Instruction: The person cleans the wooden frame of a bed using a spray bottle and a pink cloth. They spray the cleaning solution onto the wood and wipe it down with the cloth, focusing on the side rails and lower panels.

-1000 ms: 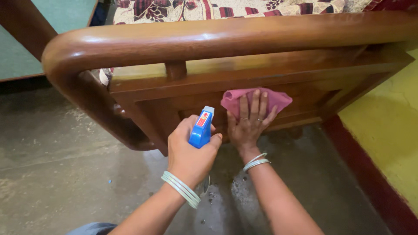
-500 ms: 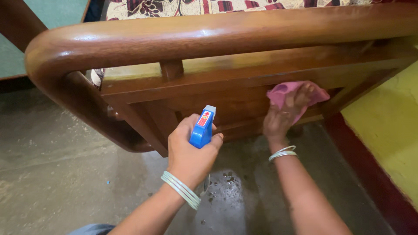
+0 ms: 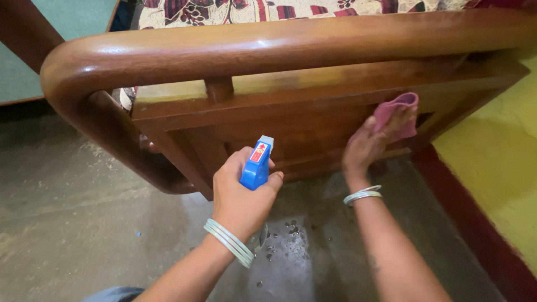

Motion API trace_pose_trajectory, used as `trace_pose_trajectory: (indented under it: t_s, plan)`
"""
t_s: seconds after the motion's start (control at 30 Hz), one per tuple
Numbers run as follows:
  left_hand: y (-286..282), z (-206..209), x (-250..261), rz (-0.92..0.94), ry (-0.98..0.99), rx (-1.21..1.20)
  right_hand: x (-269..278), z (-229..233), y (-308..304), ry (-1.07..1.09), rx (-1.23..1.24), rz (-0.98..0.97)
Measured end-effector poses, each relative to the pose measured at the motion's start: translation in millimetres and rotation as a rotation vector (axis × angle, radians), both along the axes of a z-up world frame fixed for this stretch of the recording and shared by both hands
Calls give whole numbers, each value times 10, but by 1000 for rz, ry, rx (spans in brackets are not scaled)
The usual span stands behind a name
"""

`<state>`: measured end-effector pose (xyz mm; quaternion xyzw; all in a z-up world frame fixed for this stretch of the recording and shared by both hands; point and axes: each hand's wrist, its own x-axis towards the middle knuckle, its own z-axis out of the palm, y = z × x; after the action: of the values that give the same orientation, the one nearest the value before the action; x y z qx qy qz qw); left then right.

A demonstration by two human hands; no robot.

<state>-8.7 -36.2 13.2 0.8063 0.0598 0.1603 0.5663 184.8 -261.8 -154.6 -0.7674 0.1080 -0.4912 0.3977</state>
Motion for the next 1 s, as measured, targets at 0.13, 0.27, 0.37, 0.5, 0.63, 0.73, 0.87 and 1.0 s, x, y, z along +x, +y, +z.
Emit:
trace_pose_trajectory:
  t_s: [0.13, 0.27, 0.37, 0.5, 0.63, 0.73, 0.87, 1.0]
  plan:
    - [-49, -43, -6, 14, -26, 66, -204, 14, 287, -148, -116, 159]
    - [-114, -99, 24, -10, -35, 82, -402, -3, 527, -129, -322, 137]
    - [-165, -123, 30, -15, -9, 75, -426, 41, 477, -137, -319, 143]
    - [-171, -138, 61, -21, 58, 59, -349, 125, 354, -157, -154, 155]
    - [-172, -185, 106, -28, -2, 108, -177, 202, 110, -167, 4, 94]
    - [-179, -184, 136, -35, 19, 110, -119, 193, -74, -159, -8, 54]
    - [-172, -193, 149, -51, 59, 49, -38, 138, -228, -170, -28, 46]
    - [-154, -181, 144, -51, 29, 103, 90, 110, -272, 39, 131, -40]
